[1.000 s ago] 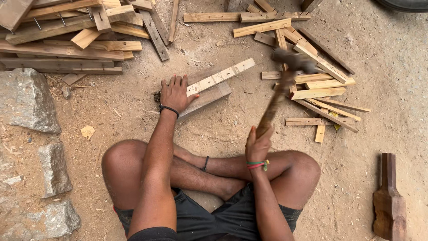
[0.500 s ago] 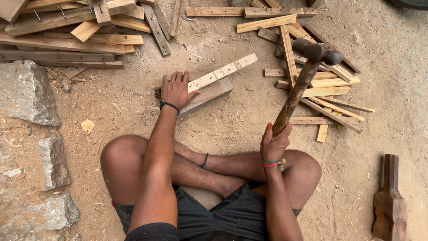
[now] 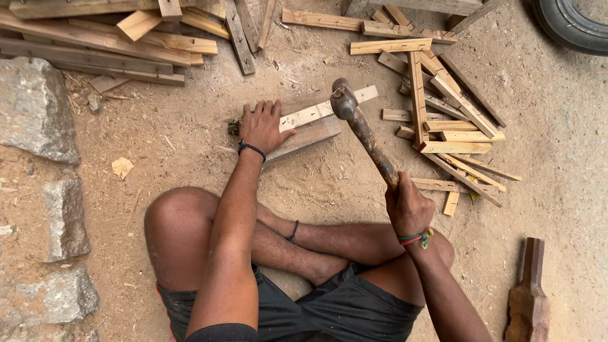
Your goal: The person sits on the ground and uses a hammer to split small wooden planks on a wooden block. They repeatedly pick up planks, position them on the block, and strike them with the hammer to split them into smaller pieces.
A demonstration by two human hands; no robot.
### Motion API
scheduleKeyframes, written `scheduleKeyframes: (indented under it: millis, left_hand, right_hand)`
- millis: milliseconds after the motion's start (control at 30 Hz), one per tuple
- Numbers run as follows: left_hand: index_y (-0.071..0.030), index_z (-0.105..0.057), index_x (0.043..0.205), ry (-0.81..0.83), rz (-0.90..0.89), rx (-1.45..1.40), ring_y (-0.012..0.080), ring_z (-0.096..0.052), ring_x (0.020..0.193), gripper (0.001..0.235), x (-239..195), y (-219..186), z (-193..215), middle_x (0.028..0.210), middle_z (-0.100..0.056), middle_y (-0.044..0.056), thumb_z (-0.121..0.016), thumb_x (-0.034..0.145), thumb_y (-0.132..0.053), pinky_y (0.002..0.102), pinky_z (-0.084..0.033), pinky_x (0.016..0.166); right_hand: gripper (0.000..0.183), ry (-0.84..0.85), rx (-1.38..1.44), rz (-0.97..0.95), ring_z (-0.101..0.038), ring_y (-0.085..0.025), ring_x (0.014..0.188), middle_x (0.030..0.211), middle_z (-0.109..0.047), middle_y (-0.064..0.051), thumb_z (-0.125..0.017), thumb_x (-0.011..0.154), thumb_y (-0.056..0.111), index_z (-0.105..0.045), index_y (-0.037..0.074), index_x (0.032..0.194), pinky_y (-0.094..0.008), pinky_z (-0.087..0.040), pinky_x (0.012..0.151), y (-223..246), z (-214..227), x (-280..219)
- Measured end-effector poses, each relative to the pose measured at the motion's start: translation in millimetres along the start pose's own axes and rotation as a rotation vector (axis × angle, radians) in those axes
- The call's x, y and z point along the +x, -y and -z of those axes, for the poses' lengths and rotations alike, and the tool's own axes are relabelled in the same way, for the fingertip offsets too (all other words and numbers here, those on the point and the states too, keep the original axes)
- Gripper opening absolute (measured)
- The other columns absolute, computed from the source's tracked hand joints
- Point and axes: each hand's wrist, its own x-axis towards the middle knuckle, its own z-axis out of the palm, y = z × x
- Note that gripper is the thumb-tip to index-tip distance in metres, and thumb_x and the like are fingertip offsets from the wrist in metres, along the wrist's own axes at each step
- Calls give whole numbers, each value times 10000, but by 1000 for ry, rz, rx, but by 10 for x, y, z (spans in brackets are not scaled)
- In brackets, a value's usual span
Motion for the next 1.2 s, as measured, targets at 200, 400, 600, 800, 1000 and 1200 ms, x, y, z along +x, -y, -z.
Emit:
scheduleKeyframes:
  millis: [200, 400, 600, 800, 1000, 1200]
  left_hand:
    - [-96, -280, 1591, -12, 12, 52, 324, -428, 1401, 957, 23, -39, 0, 1503, -474, 180, -378, 941, -792, 624, -286, 1141]
    - [-92, -269, 1611, 42, 18, 27, 317, -469, 1358, 968, 86, -26, -16, 1500, -480, 192, -331, 960, -806, 631, -298, 1127]
    - [-86, -260, 1599, 7, 1, 41, 316, -472, 1338, 964, 132, -22, -119, 1483, -473, 180, -316, 959, -804, 635, -292, 1114]
    - [-90, -278, 1588, 25, 19, 55, 302, -468, 1337, 948, 55, -85, -2, 1445, -495, 176, -352, 956, -793, 644, -277, 1123]
    - [-93, -270, 1610, 30, 23, 46, 284, -463, 1365, 938, 95, -118, 10, 1459, -504, 150, -344, 967, -772, 625, -253, 1176]
    - [-83, -252, 1595, 10, 8, 38, 313, -443, 1366, 924, 102, -72, -100, 1463, -485, 174, -326, 979, -767, 629, -221, 1167]
  right_hand:
    - [259, 281, -313, 51, -540, -150, 432, 736, -678, -54, -692, 1024, 217, -570, 132, 1235, -340, -360, 320, -430, -603, 125]
    - [303, 215, -197, -19, -570, -230, 490, 781, -689, -87, -675, 1034, 245, -556, 137, 1291, -374, -408, 413, -312, -425, 383]
    - [392, 7, 36, -79, -596, -190, 528, 767, -663, -124, -670, 1050, 200, -516, 12, 1358, -310, -462, 434, -272, -213, 159]
    - [242, 297, -81, -192, -566, -189, 423, 689, -684, -117, -671, 1052, 244, -538, 81, 1172, -352, -424, 323, -262, -861, -5]
    - [276, 304, 177, -375, -586, -286, 487, 660, -658, -153, -665, 1058, 234, -502, 72, 1211, -443, -465, 389, -201, -777, 592]
    - [347, -110, 399, -430, -645, -353, 591, 747, -641, -203, -674, 1058, 116, -470, 22, 1323, -483, -506, 499, 318, -505, 47]
